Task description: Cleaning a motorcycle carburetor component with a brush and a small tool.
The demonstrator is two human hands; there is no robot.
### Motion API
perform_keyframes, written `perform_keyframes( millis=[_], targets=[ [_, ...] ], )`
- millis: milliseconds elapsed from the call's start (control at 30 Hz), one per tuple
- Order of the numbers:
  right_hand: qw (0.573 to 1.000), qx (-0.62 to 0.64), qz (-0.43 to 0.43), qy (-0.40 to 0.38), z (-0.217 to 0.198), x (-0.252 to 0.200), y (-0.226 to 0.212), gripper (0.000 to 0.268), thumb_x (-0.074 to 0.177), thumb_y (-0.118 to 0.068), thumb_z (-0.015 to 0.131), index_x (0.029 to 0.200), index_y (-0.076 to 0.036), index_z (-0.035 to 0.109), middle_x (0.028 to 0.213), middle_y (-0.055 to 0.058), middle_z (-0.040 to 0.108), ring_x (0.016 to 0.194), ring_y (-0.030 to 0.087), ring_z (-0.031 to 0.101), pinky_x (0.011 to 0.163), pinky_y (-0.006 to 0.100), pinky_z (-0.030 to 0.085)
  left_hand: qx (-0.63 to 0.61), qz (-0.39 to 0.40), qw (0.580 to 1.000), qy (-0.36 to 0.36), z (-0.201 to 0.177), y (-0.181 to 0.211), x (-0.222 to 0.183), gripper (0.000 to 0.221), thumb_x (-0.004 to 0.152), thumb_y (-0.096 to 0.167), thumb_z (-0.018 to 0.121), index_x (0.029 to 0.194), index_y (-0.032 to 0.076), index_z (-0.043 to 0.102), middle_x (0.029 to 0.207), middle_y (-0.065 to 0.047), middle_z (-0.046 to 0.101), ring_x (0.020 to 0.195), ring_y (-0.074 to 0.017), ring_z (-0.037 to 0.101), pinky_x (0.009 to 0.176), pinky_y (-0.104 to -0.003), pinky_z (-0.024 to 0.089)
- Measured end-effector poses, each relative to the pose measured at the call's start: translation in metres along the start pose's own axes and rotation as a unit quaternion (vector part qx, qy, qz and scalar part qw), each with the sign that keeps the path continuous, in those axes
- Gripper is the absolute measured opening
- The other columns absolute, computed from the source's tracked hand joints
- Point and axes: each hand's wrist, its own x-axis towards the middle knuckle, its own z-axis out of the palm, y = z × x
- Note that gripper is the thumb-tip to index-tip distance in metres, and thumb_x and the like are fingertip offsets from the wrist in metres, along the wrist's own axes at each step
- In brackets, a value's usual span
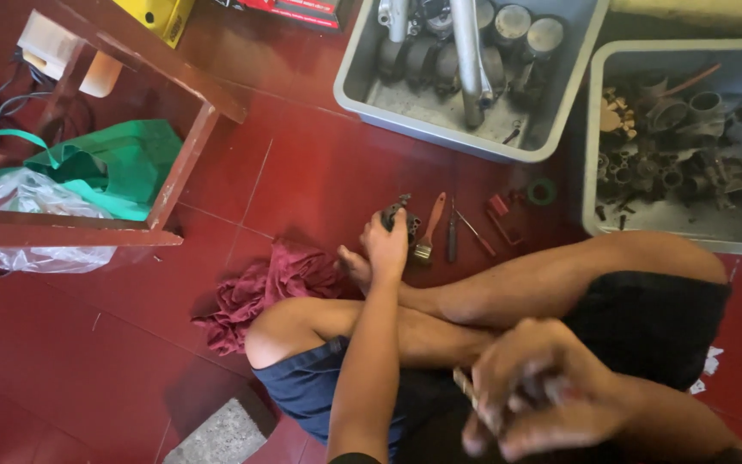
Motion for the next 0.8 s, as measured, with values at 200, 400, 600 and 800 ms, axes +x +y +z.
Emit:
perform_keyframes(
  millis=[200,400,600,800],
  targets=[
    [0.99,-0.031,-0.066,-0.123,0.013,0.002,-0.008,0.045,0.108,-0.031,0.065,0.089,0.009,0.068,0.074,0.021,0.067,0.058,0.036,0.065,0.064,0.042,0.057,-0.037,-0.064,0.997,-0.02,0.0,-0.001,0.003,0.062,0.097,0.052,0.049,0.127,0.0,0.063,0.131,-0.028,0.052,0.123,-0.0498,0.046,0.107,-0.06,0.038],
    [0.995,-0.049,-0.052,-0.073,0.017,0.009,-0.005,0.037,0.099,-0.025,0.072,0.08,0.007,0.067,0.068,0.019,0.066,0.053,0.033,0.065,0.056,0.041,0.058,-0.031,-0.093,0.995,-0.018,0.012,-0.013,0.007,0.064,0.097,0.055,0.055,0.137,0.004,0.059,0.129,-0.028,0.053,0.129,-0.0507,0.05,0.116,-0.054,0.036],
    [0.996,-0.072,-0.042,-0.01,0.018,0.015,-0.004,0.032,0.089,-0.017,0.079,0.07,0.005,0.067,0.061,0.018,0.066,0.047,0.03,0.066,0.047,0.04,0.06,-0.051,-0.057,0.997,0.01,0.016,-0.018,0.008,0.055,0.097,0.044,0.059,0.129,0.0,0.062,0.124,-0.027,0.049,0.127,-0.0487,0.051,0.114,-0.053,0.041],
    [0.993,-0.095,-0.038,0.057,0.016,0.017,-0.005,0.03,0.079,-0.009,0.087,0.06,0.003,0.067,0.054,0.016,0.065,0.041,0.027,0.066,0.038,0.038,0.062,-0.113,0.05,0.987,0.104,-0.04,0.046,-0.035,0.056,0.089,0.027,0.075,0.136,0.002,0.057,0.13,-0.027,0.047,0.132,-0.0453,0.049,0.116,-0.052,0.039]
  ],
)
